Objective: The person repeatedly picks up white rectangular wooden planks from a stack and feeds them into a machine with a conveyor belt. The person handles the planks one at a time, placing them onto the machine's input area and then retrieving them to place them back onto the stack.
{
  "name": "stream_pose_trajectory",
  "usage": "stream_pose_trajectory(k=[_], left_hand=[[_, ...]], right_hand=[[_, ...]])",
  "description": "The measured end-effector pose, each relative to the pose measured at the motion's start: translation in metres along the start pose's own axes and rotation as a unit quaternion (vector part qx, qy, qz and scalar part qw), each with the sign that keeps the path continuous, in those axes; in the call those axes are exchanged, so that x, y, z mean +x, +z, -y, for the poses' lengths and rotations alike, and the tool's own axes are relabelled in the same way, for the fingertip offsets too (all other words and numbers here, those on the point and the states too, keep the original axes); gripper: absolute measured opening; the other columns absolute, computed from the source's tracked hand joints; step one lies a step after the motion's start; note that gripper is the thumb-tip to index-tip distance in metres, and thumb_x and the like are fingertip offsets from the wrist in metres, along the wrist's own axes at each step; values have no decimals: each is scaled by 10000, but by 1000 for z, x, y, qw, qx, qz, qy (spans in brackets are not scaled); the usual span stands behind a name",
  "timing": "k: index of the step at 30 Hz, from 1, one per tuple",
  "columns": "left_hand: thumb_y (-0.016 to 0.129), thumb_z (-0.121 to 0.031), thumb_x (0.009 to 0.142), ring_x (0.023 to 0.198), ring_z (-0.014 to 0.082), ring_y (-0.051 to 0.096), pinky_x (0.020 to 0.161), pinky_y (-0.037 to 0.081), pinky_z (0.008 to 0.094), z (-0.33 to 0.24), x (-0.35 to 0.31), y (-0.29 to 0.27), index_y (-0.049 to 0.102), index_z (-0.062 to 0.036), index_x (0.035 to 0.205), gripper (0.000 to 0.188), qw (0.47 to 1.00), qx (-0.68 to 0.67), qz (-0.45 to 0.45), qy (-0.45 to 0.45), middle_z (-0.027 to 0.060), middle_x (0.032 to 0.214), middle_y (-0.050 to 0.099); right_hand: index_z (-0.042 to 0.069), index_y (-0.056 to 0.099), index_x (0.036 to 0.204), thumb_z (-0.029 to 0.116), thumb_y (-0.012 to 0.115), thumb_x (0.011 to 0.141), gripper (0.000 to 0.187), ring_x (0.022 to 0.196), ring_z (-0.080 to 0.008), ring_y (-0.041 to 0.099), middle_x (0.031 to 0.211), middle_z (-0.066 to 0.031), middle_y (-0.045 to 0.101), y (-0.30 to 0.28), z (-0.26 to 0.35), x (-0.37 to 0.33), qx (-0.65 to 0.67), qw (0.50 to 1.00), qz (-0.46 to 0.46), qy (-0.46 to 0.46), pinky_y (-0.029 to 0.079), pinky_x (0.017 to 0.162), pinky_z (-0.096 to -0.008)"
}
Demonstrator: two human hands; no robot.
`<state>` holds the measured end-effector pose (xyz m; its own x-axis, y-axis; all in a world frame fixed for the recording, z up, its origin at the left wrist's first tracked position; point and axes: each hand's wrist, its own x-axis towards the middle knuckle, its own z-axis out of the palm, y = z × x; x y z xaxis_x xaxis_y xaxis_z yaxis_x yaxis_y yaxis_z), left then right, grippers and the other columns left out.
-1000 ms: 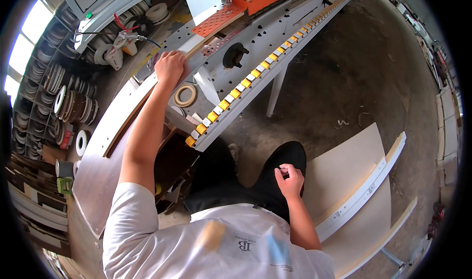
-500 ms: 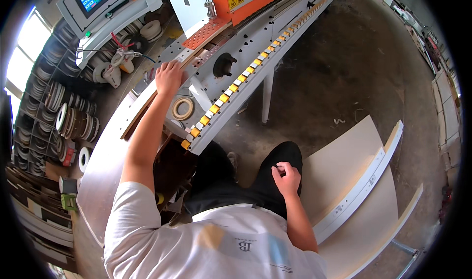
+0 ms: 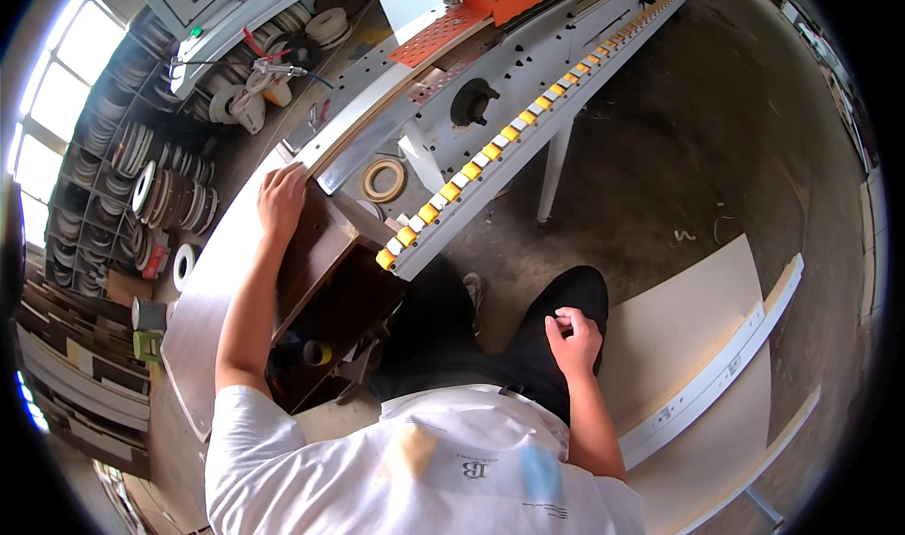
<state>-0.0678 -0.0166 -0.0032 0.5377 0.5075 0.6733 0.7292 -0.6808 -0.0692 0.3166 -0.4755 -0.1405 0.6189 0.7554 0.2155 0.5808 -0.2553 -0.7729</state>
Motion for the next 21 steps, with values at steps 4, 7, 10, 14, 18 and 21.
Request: stream_pose_trajectory(k=[4,7,10,14,18,21], left_hand=[[742,-146,902,1038,257,710,917,580,376,-13,30,26,783,-133,1035,139,1000,-20,-4,13,-3,1126,785],[730,-169,901,1027,251,710,894,587,367,-20,44,48,789,-148,1026,139,1000,-19,-6,-5,-10,1116,787],[718,-186,897,1013,252,711,870,591,368,-38,62,64,786,-158,1006,131,999,-29,-13,-16,-14,1104,791],[701,-177,890,995,270,712,850,597,388,-54,88,85,769,-152,962,102,999,-36,-4,-26,-4,1099,794],[679,-189,916,1037,289,715,879,600,402,-73,110,102,768,-146,1024,146,998,-42,10,-51,11,1145,786],[662,-206,938,1092,307,714,915,598,425,-70,115,119,761,-141,1101,202,995,-97,-22,-26,35,1210,770]], right_hand=[[76,731,1026,163,854,894,200,724,-218,745,798,-57,768,-2,0,1,-33,999,9,-17,572,696,-356],[75,734,1030,162,853,895,200,726,-215,738,799,-58,763,-2,-1,-2,-31,1000,1,-3,573,697,-355],[71,736,1029,160,852,894,199,728,-216,743,802,-63,767,-1,1,-4,-22,1000,-4,1,575,702,-355],[65,735,1009,151,850,889,187,743,-219,757,813,-68,774,-2,5,-2,-22,1000,2,3,580,706,-351],[63,733,989,132,843,880,169,739,-218,758,819,-73,777,-4,9,0,-8,1000,-3,12,586,713,-343],[75,733,955,166,836,879,157,700,-230,765,782,-74,784,-7,14,-1,5,1000,-23,3,588,669,-344]])
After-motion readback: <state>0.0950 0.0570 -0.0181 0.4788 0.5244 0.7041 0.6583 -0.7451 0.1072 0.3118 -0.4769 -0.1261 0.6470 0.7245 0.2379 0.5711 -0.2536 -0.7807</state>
